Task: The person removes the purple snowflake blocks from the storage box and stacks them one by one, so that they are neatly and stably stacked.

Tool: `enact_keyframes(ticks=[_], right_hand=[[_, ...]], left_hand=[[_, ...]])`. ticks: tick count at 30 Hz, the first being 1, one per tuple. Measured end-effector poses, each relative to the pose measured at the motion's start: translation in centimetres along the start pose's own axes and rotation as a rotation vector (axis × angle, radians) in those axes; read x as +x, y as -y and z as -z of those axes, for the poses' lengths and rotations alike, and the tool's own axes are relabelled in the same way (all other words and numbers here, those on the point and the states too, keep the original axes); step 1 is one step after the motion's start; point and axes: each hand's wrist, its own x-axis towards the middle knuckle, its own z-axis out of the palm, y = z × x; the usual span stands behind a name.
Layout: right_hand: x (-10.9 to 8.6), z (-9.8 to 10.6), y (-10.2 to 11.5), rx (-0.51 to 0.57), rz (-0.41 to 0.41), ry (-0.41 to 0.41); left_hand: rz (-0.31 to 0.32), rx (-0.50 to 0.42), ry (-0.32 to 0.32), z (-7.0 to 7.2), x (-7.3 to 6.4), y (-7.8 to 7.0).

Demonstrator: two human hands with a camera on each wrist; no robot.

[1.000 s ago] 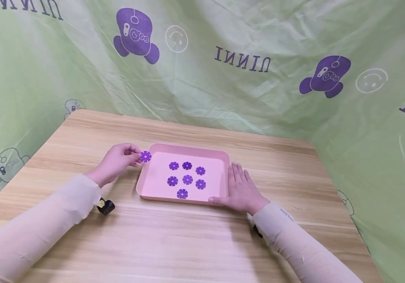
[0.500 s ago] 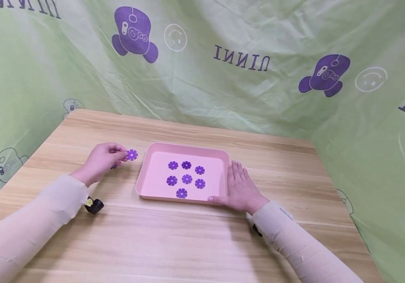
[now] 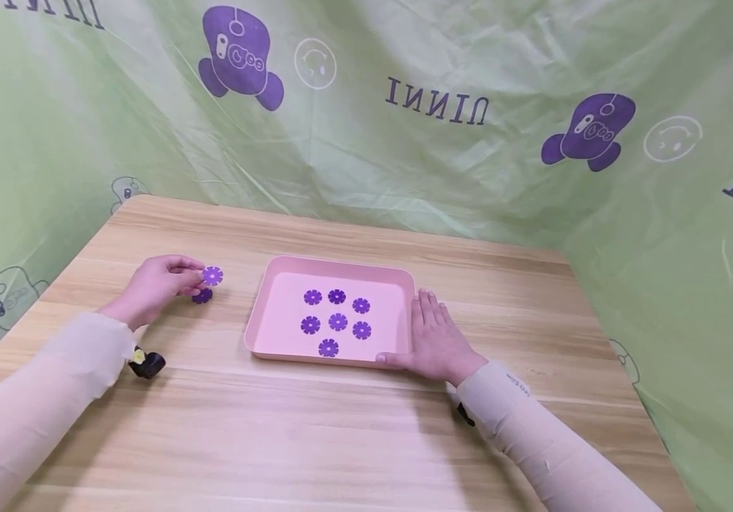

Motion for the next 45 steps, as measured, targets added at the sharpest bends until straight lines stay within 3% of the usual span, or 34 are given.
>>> enact_keyframes(ticks=[5, 13, 26, 45], right_hand=[[0.1, 0.0, 0.0, 0.012, -0.002, 0.008], [0.2, -0.1, -0.1, 0.017, -0.007, 0.005], [0.2, -0.1, 0.1, 0.037, -0.005, 0.001], [0.1, 0.0, 0.2, 0.026, -0.013, 0.006]], left_hand=[[0.023, 0.036, 0.039, 1.5, 0.3, 1.0], [0.058, 0.026, 0.096, 2.4, 0.2, 1.2], [0.121, 0.076, 0.092, 2.5, 0.5, 1.9], [0.133, 0.135, 0.076, 2.0, 0.7, 1.7]])
